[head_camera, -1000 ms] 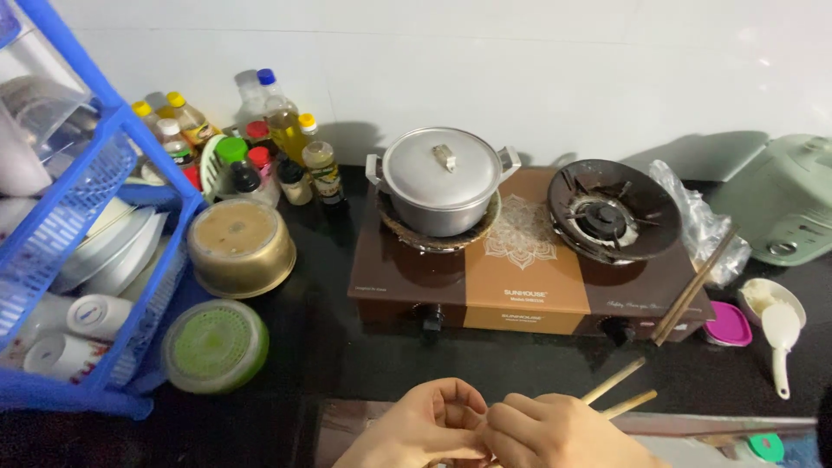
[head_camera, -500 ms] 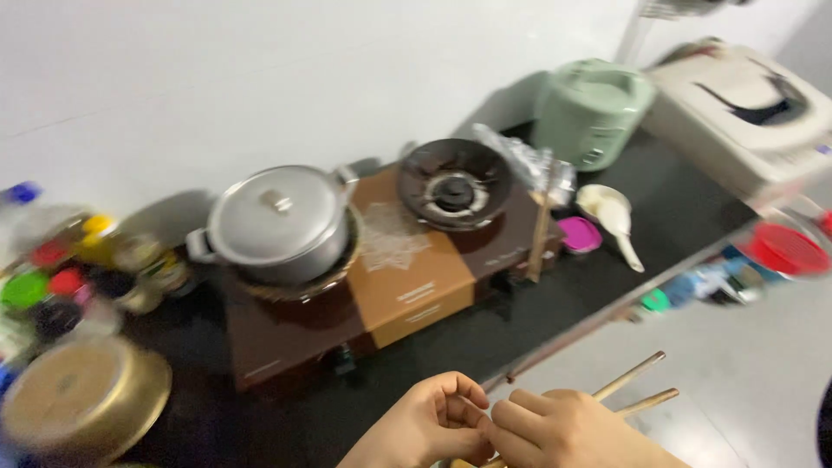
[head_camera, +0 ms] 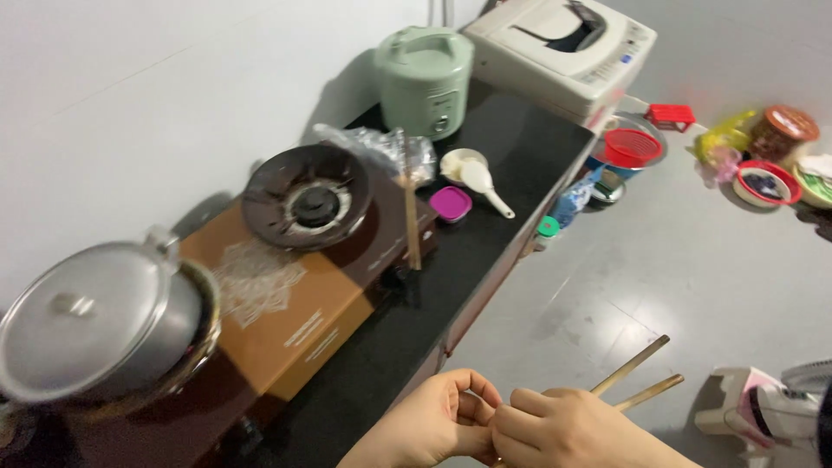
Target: Stirring cooked vegetables in a pot using chopsticks in a kitchen setting.
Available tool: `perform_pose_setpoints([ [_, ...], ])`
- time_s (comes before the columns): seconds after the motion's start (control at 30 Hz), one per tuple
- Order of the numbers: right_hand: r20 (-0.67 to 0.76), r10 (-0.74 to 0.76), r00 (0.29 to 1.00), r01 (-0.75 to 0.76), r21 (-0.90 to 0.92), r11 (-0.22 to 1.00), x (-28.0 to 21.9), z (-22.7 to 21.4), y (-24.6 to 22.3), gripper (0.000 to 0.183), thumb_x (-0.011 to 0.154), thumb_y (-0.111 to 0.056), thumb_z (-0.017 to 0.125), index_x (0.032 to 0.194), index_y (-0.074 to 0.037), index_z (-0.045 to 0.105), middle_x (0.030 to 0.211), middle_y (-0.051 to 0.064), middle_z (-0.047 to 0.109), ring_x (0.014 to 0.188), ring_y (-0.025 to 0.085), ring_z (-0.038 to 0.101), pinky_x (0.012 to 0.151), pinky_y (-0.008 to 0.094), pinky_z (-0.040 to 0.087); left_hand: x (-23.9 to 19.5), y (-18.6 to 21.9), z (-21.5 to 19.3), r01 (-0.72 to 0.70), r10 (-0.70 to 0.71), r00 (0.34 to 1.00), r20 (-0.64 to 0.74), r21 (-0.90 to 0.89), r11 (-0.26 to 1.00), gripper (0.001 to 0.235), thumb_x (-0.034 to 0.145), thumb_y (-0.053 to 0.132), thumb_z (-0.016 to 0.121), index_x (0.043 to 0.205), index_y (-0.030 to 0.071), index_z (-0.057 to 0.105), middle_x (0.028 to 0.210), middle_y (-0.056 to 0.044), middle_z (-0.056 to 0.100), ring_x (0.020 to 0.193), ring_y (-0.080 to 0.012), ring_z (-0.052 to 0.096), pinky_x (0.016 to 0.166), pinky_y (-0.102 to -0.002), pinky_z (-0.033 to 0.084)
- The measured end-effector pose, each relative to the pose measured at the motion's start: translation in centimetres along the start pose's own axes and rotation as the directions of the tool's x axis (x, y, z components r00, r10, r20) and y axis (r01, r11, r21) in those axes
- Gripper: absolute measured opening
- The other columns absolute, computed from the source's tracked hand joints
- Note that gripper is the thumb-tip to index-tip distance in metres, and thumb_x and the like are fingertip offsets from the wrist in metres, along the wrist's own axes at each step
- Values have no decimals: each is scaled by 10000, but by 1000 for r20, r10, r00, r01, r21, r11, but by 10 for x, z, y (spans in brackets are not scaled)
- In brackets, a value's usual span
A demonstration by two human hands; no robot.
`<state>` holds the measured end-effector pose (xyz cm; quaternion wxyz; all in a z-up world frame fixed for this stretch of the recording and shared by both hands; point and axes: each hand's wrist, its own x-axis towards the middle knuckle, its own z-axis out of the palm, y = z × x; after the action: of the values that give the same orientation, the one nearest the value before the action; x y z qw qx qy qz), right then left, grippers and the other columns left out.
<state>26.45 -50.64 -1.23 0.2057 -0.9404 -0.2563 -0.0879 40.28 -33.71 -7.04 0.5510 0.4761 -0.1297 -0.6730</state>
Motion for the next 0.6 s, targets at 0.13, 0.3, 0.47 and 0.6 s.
perform_pose_setpoints([
  [0.13, -12, 15, 1000, -15, -4, 1000, -41, -14, 27, 213, 850, -185, 734, 814, -30, 592, 829, 52, 566, 759, 179, 641, 583, 311, 554, 47, 13, 27, 92, -92, 996, 3, 80, 993, 452, 772, -80, 768, 1170, -10, 566, 946, -113, 679, 873, -190, 708, 818, -346, 649],
  [0.3, 26, -32, 999, 34, -88, 996, -104, -45, 67, 170, 882, -174, 701, 843, -44, 598, 888, 39, 569, 800, 177, 637, 569, 309, 538, 109, 31, 76, 83, -101, 991, 84, 196, 977, 430, 796, -69, 773, 1173, -17, 573, 987, -118, 708, 901, -178, 711, 820, -292, 615],
  [0.47, 24, -9, 1000, 13, -172, 985, -170, -77, 96, 123, 894, -159, 683, 877, -58, 617, 895, 24, 561, 821, 173, 632, 542, 293, 504, 182, 39, 124, 116, -174, 968, 183, 291, 950, 445, 765, -103, 747, 1162, -1, 574, 977, -111, 698, 875, -180, 702, 797, -294, 609],
  [0.6, 29, 98, 995, -90, -192, 977, -209, -110, 112, 143, 890, -191, 688, 871, -67, 620, 883, 19, 554, 818, 167, 631, 538, 295, 502, 235, 42, 151, 82, -133, 942, 309, 173, 982, 310, 877, -25, 722, 1138, 22, 562, 952, -111, 684, 869, -189, 689, 792, -307, 581],
])
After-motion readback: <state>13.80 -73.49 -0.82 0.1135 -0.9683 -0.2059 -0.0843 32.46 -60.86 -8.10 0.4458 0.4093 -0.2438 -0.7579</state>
